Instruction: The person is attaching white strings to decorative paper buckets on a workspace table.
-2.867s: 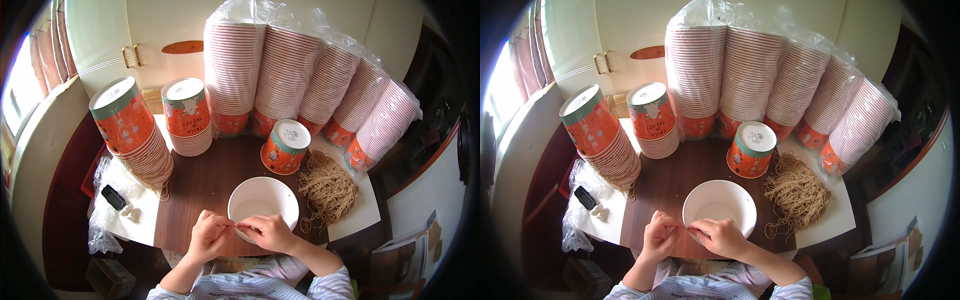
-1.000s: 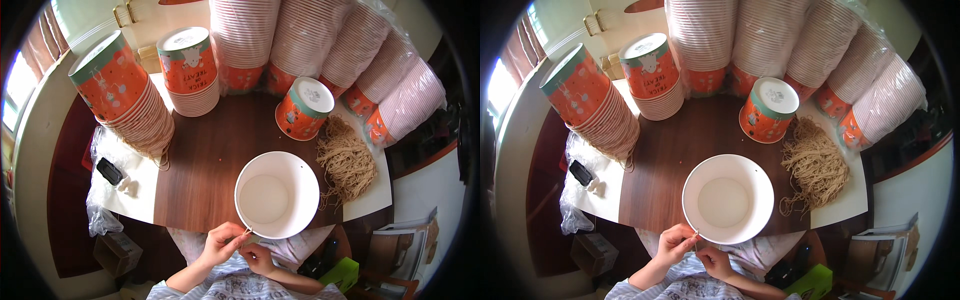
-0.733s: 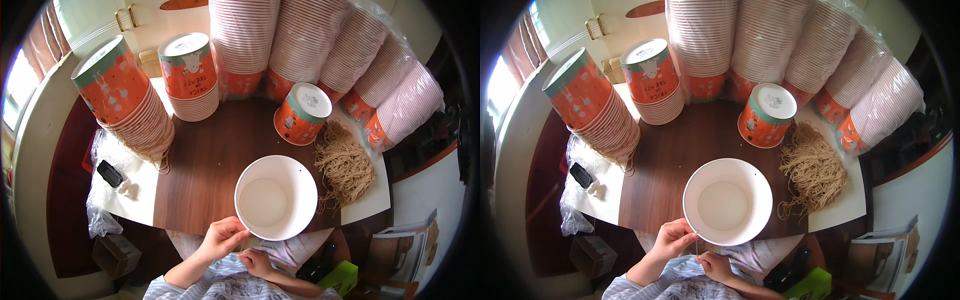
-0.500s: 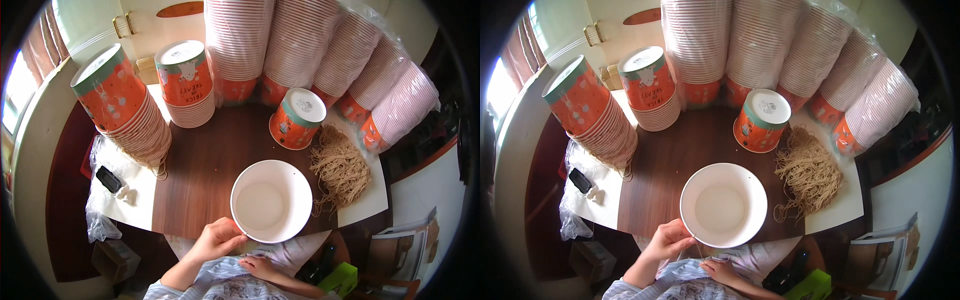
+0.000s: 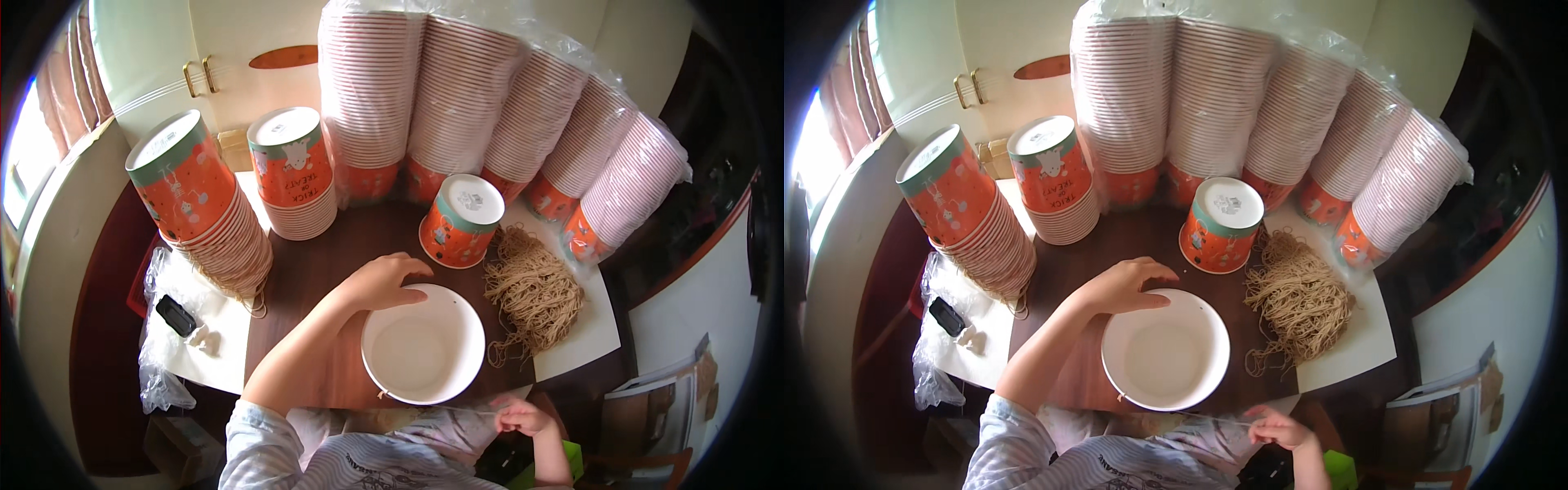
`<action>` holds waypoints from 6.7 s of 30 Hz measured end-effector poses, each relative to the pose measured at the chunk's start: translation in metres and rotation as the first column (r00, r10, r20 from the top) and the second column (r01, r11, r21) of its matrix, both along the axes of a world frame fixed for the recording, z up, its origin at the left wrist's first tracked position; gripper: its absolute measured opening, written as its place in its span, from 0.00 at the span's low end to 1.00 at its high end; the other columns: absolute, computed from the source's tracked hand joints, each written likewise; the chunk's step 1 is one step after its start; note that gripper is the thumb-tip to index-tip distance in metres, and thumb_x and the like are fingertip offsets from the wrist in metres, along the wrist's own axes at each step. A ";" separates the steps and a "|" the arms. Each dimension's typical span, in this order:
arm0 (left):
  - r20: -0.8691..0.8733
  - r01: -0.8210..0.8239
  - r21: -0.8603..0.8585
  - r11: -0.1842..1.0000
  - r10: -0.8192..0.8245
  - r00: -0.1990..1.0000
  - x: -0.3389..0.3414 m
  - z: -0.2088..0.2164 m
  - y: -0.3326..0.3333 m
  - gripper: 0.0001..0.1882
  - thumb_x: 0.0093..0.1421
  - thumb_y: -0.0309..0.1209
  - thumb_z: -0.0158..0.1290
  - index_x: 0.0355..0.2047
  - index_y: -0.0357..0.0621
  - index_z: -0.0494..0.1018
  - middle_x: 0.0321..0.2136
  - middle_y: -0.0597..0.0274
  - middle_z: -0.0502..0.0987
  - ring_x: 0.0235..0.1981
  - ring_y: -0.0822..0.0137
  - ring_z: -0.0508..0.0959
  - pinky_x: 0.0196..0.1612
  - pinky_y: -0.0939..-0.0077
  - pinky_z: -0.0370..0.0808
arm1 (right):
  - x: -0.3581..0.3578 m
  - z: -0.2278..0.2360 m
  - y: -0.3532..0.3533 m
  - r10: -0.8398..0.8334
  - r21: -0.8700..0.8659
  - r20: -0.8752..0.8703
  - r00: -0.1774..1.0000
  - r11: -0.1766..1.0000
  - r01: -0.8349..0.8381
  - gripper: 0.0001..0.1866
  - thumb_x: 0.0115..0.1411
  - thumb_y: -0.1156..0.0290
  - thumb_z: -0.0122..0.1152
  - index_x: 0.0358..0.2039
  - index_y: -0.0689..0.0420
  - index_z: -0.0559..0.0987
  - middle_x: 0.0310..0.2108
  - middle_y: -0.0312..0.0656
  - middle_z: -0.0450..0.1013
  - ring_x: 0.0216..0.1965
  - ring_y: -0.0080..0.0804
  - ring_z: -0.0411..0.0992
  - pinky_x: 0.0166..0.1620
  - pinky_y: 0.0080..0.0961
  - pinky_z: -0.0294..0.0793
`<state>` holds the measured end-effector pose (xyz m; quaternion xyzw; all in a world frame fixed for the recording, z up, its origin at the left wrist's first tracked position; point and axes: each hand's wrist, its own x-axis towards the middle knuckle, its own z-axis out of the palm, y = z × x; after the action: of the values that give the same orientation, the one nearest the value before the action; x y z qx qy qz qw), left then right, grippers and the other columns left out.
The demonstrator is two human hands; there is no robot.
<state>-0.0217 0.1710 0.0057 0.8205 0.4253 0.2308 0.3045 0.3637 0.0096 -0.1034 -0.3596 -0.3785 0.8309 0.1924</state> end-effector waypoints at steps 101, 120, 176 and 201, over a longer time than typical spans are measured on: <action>0.332 -0.292 -0.135 0.947 0.320 0.887 0.011 -0.039 -0.035 0.11 0.54 0.22 0.49 0.38 0.37 0.73 0.33 0.50 0.77 0.35 0.60 0.78 0.38 0.74 0.73 | -0.198 0.100 0.162 -0.471 0.858 0.511 0.719 0.328 -0.395 0.08 0.49 0.64 0.55 0.25 0.53 0.78 0.24 0.39 0.75 0.28 0.37 0.74 0.32 0.32 0.72; 0.402 -0.369 -0.184 0.911 0.413 0.817 0.038 -0.048 -0.086 0.13 0.53 0.25 0.53 0.40 0.37 0.72 0.33 0.51 0.77 0.32 0.61 0.79 0.34 0.74 0.76 | -0.180 0.095 0.151 -0.289 0.864 0.502 0.815 0.211 -0.458 0.06 0.46 0.66 0.57 0.22 0.54 0.77 0.21 0.40 0.74 0.25 0.35 0.74 0.32 0.31 0.72; 0.779 0.238 -0.430 0.871 0.225 0.585 0.015 -0.022 -0.060 0.05 0.59 0.25 0.49 0.32 0.35 0.68 0.30 0.64 0.73 0.35 0.76 0.73 0.40 0.82 0.71 | -0.175 0.122 0.120 -0.531 0.816 0.260 0.806 -0.326 -0.478 0.03 0.45 0.69 0.61 0.22 0.51 0.76 0.30 0.30 0.70 0.31 0.24 0.69 0.41 0.28 0.59; 0.666 0.053 -0.442 0.895 0.288 0.688 0.008 -0.018 -0.069 0.06 0.56 0.22 0.50 0.33 0.35 0.66 0.30 0.61 0.74 0.35 0.76 0.74 0.37 0.82 0.72 | -0.201 0.119 0.107 -0.450 0.957 0.230 0.863 -0.058 -0.286 0.13 0.45 0.75 0.63 0.30 0.56 0.69 0.25 0.38 0.74 0.30 0.35 0.74 0.41 0.31 0.67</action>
<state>-0.0141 0.1022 -0.0118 0.5475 0.3657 0.4522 0.6017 0.1630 0.1171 0.0151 -0.3252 -0.8690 0.1516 0.3408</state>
